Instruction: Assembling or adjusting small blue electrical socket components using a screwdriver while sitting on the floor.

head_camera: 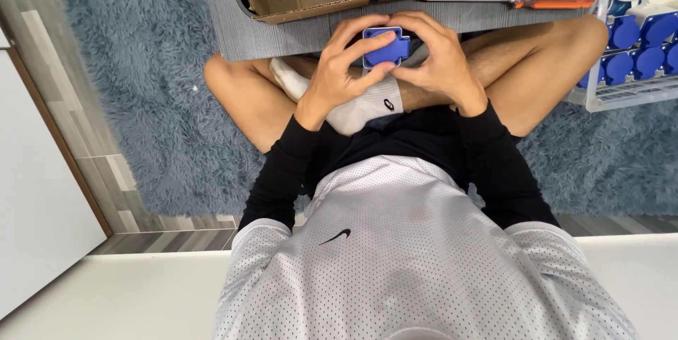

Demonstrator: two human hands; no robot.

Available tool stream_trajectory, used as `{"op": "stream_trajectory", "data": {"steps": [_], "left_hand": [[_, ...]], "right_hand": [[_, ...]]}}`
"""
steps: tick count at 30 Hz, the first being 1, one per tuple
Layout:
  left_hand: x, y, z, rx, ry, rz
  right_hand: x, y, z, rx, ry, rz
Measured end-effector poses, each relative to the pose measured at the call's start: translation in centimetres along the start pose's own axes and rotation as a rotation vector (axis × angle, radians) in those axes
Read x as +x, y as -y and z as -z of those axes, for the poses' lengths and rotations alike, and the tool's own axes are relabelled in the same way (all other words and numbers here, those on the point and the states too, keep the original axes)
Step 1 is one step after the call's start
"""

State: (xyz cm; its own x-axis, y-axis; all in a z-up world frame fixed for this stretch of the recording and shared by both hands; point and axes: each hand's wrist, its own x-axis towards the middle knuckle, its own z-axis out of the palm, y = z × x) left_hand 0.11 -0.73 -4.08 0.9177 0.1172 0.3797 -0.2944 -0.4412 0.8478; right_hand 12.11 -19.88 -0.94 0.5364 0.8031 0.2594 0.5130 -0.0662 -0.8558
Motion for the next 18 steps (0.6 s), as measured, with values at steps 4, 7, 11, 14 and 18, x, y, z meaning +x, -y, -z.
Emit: {"op": "stream_trajectory", "data": {"steps": [4,7,11,14,18], "left_hand": [[-0.2,0.6,-0.7,-0.006,-0.015,-0.012],[0.2,0.3,-0.7,0.003,-0.026,-0.038],[0.4,-0.2,-0.6,0.058,-0.018,-0.053],[0.4,-0.4,-0.7,0.08,-0.027,-0.057],[0.4,-0.7,-0.9,0.103,-0.048,-0.046]], "right_hand": [[-0.2,0.0,0.1,-0.015,0.011,-0.011],[0.3,1.0,1.0,-0.063,0.036,-0.011],[0.8,2.1,4.4,-0.176,0.249,0.012],[2.2,5.5,9.0,-0.229,0.301,0.038],[3.8,6.1,12.4,-0.463,0.128,0.145]]}}
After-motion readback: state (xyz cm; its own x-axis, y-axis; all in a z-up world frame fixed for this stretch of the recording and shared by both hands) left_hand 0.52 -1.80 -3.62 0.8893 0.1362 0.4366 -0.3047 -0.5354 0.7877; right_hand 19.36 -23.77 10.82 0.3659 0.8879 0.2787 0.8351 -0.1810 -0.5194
